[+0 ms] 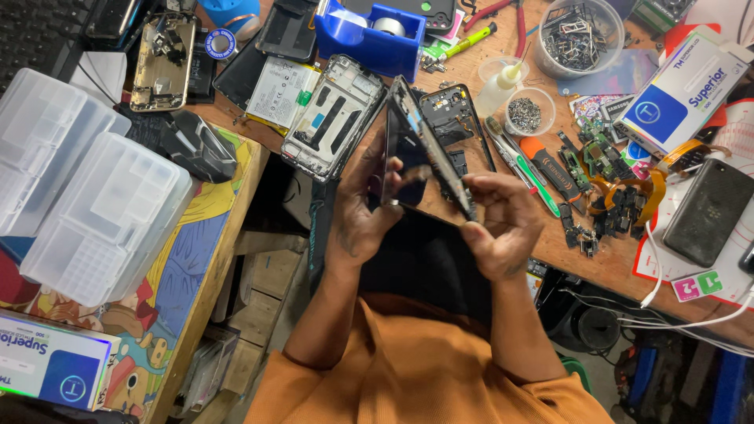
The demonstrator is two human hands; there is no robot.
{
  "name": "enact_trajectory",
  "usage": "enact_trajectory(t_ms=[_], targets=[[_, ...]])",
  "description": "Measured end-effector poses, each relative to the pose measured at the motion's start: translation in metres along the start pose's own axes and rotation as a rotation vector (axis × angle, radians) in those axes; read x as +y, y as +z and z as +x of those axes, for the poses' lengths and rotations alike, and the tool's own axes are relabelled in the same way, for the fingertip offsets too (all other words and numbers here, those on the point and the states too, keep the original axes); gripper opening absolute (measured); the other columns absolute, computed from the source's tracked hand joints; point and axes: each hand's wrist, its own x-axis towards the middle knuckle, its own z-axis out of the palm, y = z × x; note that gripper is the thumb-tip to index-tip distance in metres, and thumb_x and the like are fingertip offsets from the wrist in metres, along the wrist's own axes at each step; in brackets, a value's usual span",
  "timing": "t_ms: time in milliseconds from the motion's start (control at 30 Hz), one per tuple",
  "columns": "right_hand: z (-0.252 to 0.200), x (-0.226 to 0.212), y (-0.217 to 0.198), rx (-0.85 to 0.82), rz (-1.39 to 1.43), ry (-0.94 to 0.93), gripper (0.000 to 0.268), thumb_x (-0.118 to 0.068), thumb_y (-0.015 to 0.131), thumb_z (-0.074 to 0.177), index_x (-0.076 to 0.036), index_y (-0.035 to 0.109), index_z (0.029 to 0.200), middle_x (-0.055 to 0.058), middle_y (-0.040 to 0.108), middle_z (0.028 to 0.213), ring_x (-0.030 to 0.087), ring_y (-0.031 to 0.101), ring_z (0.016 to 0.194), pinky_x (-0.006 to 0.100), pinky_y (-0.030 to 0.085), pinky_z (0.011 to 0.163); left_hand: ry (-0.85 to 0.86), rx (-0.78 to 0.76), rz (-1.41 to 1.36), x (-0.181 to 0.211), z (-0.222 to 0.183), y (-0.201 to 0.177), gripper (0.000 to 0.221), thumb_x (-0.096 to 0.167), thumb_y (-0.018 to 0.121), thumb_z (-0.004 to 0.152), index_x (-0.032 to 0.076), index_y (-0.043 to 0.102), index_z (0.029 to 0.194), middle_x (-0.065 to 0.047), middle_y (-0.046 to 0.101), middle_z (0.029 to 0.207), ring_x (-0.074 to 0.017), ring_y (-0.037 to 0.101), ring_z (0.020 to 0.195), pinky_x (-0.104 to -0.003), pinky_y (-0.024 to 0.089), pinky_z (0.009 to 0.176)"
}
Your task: The person disassembles a smartphone by removing the back cover, unscrewing internal components, and detaching the display assembly using a screwdriver and pry tool. The person then reassembles the phone by reconnecting the display and placing the back cover.
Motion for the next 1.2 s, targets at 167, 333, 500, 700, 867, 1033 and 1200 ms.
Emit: enact_trajectory(t_ms=[167, 333, 500, 700, 867, 1033, 1200], targets=[[0.010, -0.008, -0.019, -0.005, -0.024, -0.014, 0.069, -0.045, 0.084, 0.094, 0.008, 0.058, 0.131, 0.019, 0.066, 0.130, 0.022, 0.066, 0.118, 0.035, 0.053, 0.112, 0.130, -0.044, 0.213, 0.005, -0.002, -0.012, 0.082, 0.029, 0.077, 0.086, 0.013, 0.046, 0.160, 0.000, 0.057, 0.107, -0.0094, 0.055, 0.090, -0.025, 0.047, 0.079], [0.015, -0.007, -0.022, 0.035, -0.111, -0.080, 0.061, -0.049, 0.069, 0.102, 0.009, 0.063, 0.120, 0.021, 0.070, 0.116, 0.022, 0.071, 0.101, 0.031, 0.058, 0.092, 0.117, -0.090, 0.241, 0.012, -0.001, -0.020, 0.078, 0.037, 0.078, 0.089, 0.014, 0.051, 0.158, 0.000, 0.056, 0.102, -0.0089, 0.051, 0.085, -0.025, 0.044, 0.079], [0.017, -0.010, -0.030, 0.056, -0.157, -0.094, 0.057, -0.045, 0.057, 0.112, 0.011, 0.066, 0.118, 0.021, 0.069, 0.118, 0.023, 0.068, 0.097, 0.031, 0.056, 0.087, 0.081, -0.142, 0.195, 0.021, -0.008, -0.039, 0.075, 0.044, 0.074, 0.088, 0.011, 0.055, 0.153, 0.001, 0.051, 0.094, -0.0081, 0.049, 0.085, -0.025, 0.044, 0.084], [0.017, -0.017, -0.032, 0.087, -0.284, -0.045, 0.060, -0.048, 0.048, 0.116, 0.010, 0.067, 0.116, 0.015, 0.070, 0.099, 0.017, 0.064, 0.088, 0.027, 0.051, 0.079, -0.097, -0.160, 0.011, 0.011, -0.009, -0.053, 0.082, 0.039, 0.063, 0.073, 0.004, 0.059, 0.147, -0.002, 0.061, 0.092, -0.0075, 0.057, 0.073, -0.022, 0.045, 0.065], [0.018, -0.017, -0.036, 0.165, -0.466, -0.028, 0.066, -0.054, 0.048, 0.114, 0.009, 0.068, 0.114, 0.011, 0.070, 0.097, 0.016, 0.065, 0.085, 0.026, 0.049, 0.076, -0.202, -0.166, -0.014, -0.010, -0.013, -0.060, 0.082, 0.032, 0.067, 0.070, -0.002, 0.058, 0.144, -0.012, 0.068, 0.098, -0.0122, 0.060, 0.080, -0.025, 0.048, 0.070], [0.023, -0.014, -0.046, 0.226, -0.410, 0.083, 0.065, -0.054, 0.048, 0.112, 0.007, 0.067, 0.103, 0.011, 0.069, 0.085, 0.014, 0.063, 0.073, 0.024, 0.046, 0.065, -0.187, -0.244, -0.255, -0.024, -0.023, -0.061, 0.068, 0.031, 0.064, 0.078, -0.011, 0.061, 0.131, -0.018, 0.069, 0.096, -0.0214, 0.066, 0.084, -0.033, 0.056, 0.082], [0.017, -0.006, -0.047, 0.133, -0.194, 0.161, 0.055, -0.045, 0.052, 0.114, 0.007, 0.067, 0.107, 0.014, 0.069, 0.090, 0.016, 0.063, 0.072, 0.026, 0.046, 0.063, -0.136, -0.238, -0.407, -0.021, -0.037, -0.064, 0.064, 0.034, 0.060, 0.084, -0.015, 0.060, 0.125, -0.024, 0.068, 0.106, -0.0262, 0.068, 0.089, -0.036, 0.056, 0.083]])
